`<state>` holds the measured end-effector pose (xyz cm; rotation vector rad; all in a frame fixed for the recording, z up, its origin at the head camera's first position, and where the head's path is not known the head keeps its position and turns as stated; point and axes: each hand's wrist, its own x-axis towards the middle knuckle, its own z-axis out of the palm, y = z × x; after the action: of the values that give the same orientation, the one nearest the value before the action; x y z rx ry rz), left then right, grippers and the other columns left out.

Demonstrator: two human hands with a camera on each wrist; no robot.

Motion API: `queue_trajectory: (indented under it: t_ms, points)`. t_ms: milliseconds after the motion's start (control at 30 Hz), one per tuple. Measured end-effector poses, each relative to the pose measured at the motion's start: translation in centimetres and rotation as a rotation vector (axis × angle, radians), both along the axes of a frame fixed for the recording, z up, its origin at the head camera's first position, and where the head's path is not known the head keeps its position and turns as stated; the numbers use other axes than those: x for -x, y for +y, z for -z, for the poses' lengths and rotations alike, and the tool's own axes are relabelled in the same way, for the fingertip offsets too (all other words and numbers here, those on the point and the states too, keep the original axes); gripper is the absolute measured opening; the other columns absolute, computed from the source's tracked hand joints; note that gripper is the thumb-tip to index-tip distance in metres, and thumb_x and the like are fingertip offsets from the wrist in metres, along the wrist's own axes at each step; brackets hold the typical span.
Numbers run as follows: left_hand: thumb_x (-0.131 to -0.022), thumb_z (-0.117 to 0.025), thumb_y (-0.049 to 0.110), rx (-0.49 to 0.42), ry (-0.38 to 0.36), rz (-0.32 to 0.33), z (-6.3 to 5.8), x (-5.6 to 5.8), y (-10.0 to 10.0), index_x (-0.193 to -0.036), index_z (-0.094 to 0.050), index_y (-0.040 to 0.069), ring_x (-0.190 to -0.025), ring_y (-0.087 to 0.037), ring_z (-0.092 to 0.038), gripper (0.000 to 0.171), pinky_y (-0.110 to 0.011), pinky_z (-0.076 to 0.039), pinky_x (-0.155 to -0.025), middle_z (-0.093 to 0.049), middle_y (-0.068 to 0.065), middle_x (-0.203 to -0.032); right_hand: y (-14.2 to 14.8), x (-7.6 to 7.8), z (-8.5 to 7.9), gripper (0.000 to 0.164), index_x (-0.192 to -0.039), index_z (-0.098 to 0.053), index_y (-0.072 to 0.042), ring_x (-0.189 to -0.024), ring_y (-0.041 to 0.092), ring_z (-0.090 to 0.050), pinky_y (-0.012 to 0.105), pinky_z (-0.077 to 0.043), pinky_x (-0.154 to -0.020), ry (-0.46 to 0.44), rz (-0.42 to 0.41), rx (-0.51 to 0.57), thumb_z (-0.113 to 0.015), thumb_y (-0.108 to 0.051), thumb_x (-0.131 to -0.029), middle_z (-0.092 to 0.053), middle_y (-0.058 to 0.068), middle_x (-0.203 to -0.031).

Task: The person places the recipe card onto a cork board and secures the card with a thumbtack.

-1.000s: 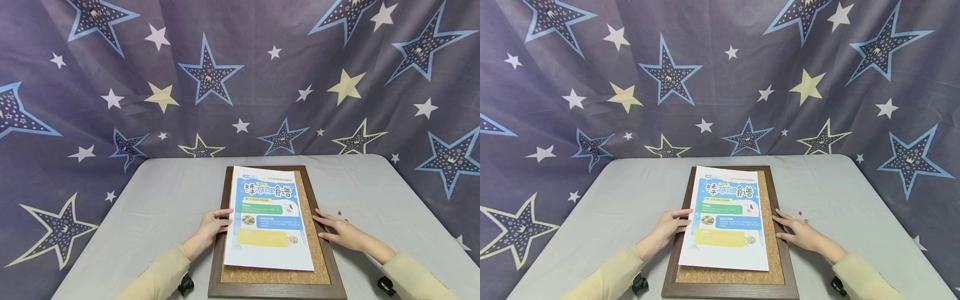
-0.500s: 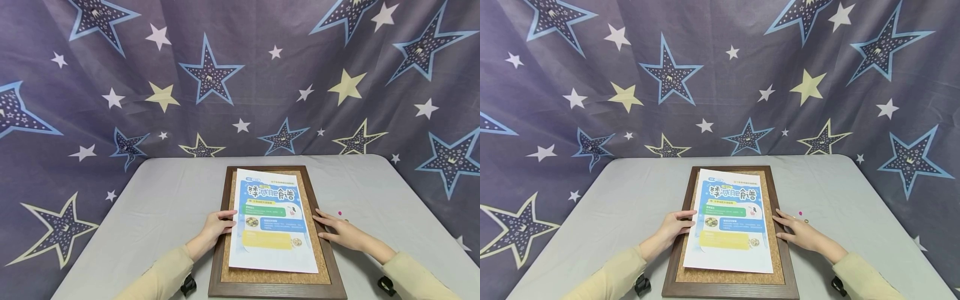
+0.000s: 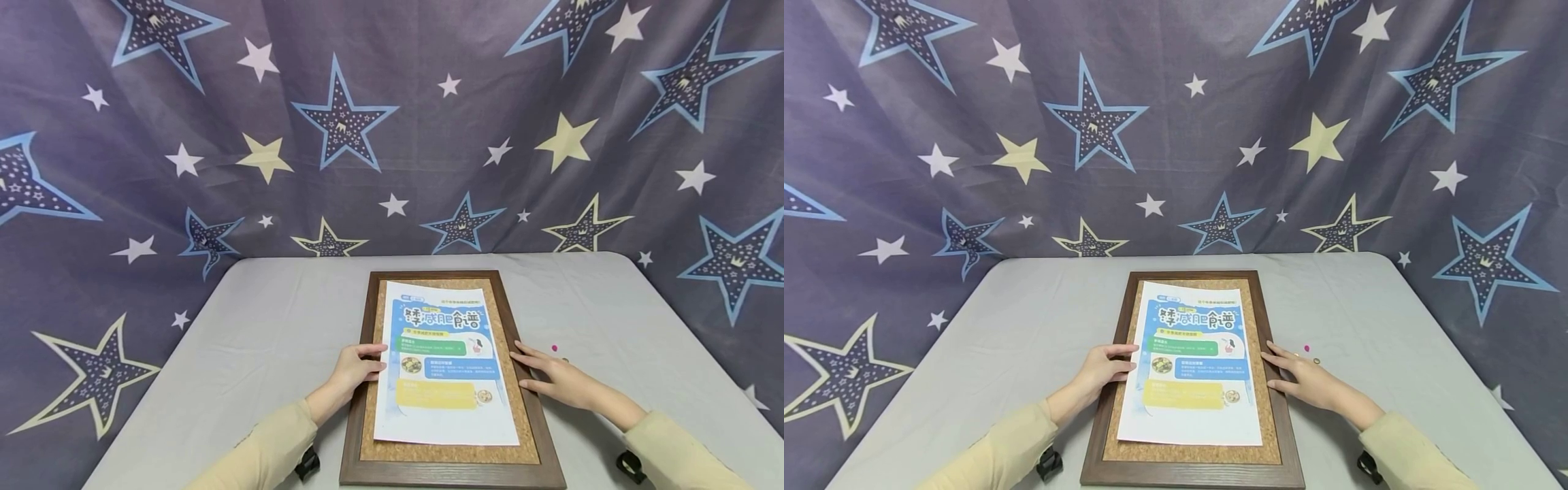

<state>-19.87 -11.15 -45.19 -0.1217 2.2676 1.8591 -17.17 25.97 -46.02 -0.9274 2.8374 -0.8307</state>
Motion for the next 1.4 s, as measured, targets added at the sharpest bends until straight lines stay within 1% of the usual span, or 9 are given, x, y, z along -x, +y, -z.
queue_trajectory:
  t_ms: [167,467,600,767,933,1100,1233,1333,1400]
  points:
    - [-0.076,-0.059,-0.008,0.044,0.006,0.005,0.22,0.26,-0.01,-0.108,-0.060,-0.007,-0.063,-0.009,-0.058,0.031,-0.026,-0.053,-0.058,-0.055,-0.017,-0.101,-0.03,0.01,-0.02,0.054,-0.128,-0.045,0.001,-0.118,0.045,-0.035,0.059,-0.033,-0.089,0.003,-0.006,0.003,-0.055,-0.032,-0.087,-0.032,0.025,-0.136]
    - [-0.075,-0.060,-0.010,0.081,0.019,0.027,0.34,0.46,-0.10,-0.105,-0.061,-0.008,-0.061,-0.009,-0.058,0.030,-0.024,-0.052,-0.056,-0.057,-0.016,-0.094,-0.04,0.08,0.15,0.052,-0.127,-0.046,0.002,-0.118,0.045,-0.035,0.057,-0.033,-0.090,0.027,-0.011,0.011,-0.056,-0.030,-0.087,-0.032,0.025,-0.135]
    - [-0.074,-0.061,-0.011,0.102,0.038,0.031,0.30,0.47,-0.02,-0.104,-0.061,-0.009,-0.058,-0.008,-0.056,0.030,-0.024,-0.052,-0.054,-0.058,-0.016,-0.090,-0.02,0.15,0.27,0.053,-0.127,-0.046,0.001,-0.117,0.045,-0.035,0.061,-0.033,-0.087,0.026,-0.004,0.010,-0.056,-0.030,-0.086,-0.033,0.025,-0.135]
    - [-0.072,-0.062,-0.013,0.116,0.060,0.038,0.25,0.43,0.14,-0.103,-0.061,-0.011,-0.061,-0.009,-0.057,0.031,-0.026,-0.053,-0.056,-0.059,-0.017,-0.090,0.04,0.26,0.34,0.055,-0.129,-0.044,0.000,-0.119,0.044,-0.034,0.064,-0.030,-0.087,-0.007,0.012,0.002,-0.056,-0.032,-0.086,-0.031,0.024,-0.137]
    - [-0.072,-0.062,-0.014,0.125,0.068,0.046,0.29,0.52,0.19,-0.102,-0.061,-0.011,-0.062,-0.011,-0.059,0.030,-0.027,-0.053,-0.056,-0.061,-0.018,-0.092,0.06,0.23,0.32,0.055,-0.129,-0.045,0.000,-0.119,0.044,-0.035,0.061,-0.032,-0.088,-0.002,0.014,-0.002,-0.056,-0.032,-0.086,-0.031,0.024,-0.137]
    - [-0.072,-0.062,-0.014,0.141,0.074,0.053,0.27,0.64,0.20,-0.102,-0.061,-0.010,-0.061,-0.010,-0.059,0.030,-0.026,-0.053,-0.056,-0.061,-0.016,-0.090,0.04,0.13,0.27,0.054,-0.128,-0.045,0.001,-0.118,0.044,-0.035,0.058,-0.034,-0.089,0.014,0.000,-0.003,-0.055,-0.032,-0.086,-0.032,0.025,-0.136]
    - [-0.072,-0.062,-0.014,0.140,0.076,0.064,0.30,0.60,0.24,-0.102,-0.061,-0.011,-0.062,-0.011,-0.059,0.030,-0.026,-0.053,-0.057,-0.061,-0.016,-0.091,0.04,0.10,0.18,0.054,-0.128,-0.045,0.002,-0.118,0.044,-0.035,0.058,-0.034,-0.089,0.010,-0.004,-0.003,-0.055,-0.032,-0.086,-0.032,0.025,-0.136]
    - [-0.072,-0.062,-0.013,0.154,0.091,0.079,0.29,0.54,0.26,-0.101,-0.061,-0.011,-0.062,-0.012,-0.060,0.029,-0.026,-0.053,-0.056,-0.061,-0.017,-0.090,0.03,0.10,0.20,0.054,-0.127,-0.046,0.002,-0.118,0.044,-0.035,0.057,-0.034,-0.089,0.013,-0.005,-0.002,-0.055,-0.032,-0.086,-0.032,0.025,-0.136]
    - [-0.072,-0.063,-0.012,0.182,0.115,0.091,0.23,0.53,0.25,-0.100,-0.062,-0.011,-0.061,-0.012,-0.060,0.028,-0.026,-0.053,-0.055,-0.061,-0.016,-0.088,0.02,0.11,0.23,0.054,-0.127,-0.046,0.002,-0.118,0.044,-0.035,0.057,-0.034,-0.089,0.017,-0.006,-0.001,-0.055,-0.031,-0.086,-0.032,0.025,-0.136]
